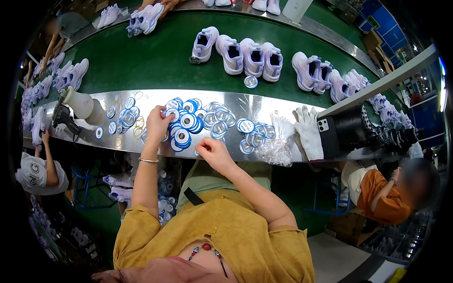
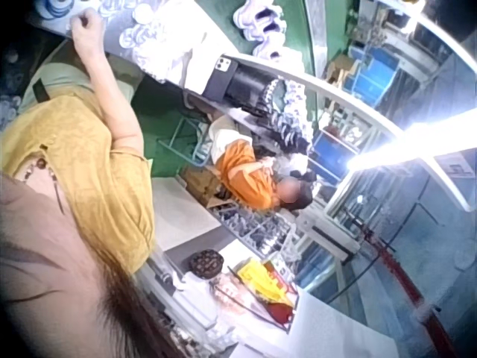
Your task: The person applies circular blue-and-white labels to the tongue of white sneakers moving along a conveyor belt. The person picks each label, places it on the shoe, and presses it down before the next pair arrives.
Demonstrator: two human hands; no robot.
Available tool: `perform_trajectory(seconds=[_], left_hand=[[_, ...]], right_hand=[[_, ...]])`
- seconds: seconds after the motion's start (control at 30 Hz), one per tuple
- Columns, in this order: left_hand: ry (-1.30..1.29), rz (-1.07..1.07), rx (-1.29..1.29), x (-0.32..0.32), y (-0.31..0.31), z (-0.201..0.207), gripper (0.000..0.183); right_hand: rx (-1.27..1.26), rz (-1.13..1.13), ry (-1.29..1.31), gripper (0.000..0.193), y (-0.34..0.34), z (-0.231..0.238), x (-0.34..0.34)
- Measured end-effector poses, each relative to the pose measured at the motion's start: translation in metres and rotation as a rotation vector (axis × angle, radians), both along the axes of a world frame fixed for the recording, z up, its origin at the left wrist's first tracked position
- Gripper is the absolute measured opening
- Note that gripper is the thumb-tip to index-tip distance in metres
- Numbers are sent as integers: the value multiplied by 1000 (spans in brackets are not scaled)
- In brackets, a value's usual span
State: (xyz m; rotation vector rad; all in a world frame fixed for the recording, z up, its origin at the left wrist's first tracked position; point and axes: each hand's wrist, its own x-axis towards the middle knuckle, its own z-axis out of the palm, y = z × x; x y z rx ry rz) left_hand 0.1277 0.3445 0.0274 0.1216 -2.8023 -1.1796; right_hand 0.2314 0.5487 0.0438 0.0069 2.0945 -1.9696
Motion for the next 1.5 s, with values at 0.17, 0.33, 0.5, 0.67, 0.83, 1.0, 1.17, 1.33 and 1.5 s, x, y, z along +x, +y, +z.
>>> perform_trajectory(seconds=[0.17, 0.33, 0.5, 0.67, 0.83, 1.0, 1.17, 1.33, 1.5], left_hand=[[-158, 24, 676, 9, -12, 16, 13], [-221, -4, 1184, 50, 18, 42, 15], [-154, 7, 1340, 68, 41, 52, 17], [-123, -11, 1356, 75, 50, 50, 18], [-91, -41, 1382, 79, 55, 50, 16], [-86, -173, 1398, 85, 60, 44, 4], [-128, -175, 1519, 92, 64, 41, 8], [-210, -143, 1246, 91, 80, 38, 11], [-257, -302, 1082, 93, 89, 37, 9]], right_hand=[[9, -19, -5, 14, 3, 5, -2], [-19, -105, 133, 13, -10, 22, -11], [23, -141, 228, 15, -16, 35, -15], [51, -206, 272, 21, -14, 32, -16], [45, -200, 264, 21, -11, 29, -14], [-36, -234, 244, 17, -5, 24, -17], [201, -212, 437, 12, 5, 33, -4], [456, -186, 658, 6, 23, 28, 8], [350, -144, 537, 11, 43, 16, 17]])
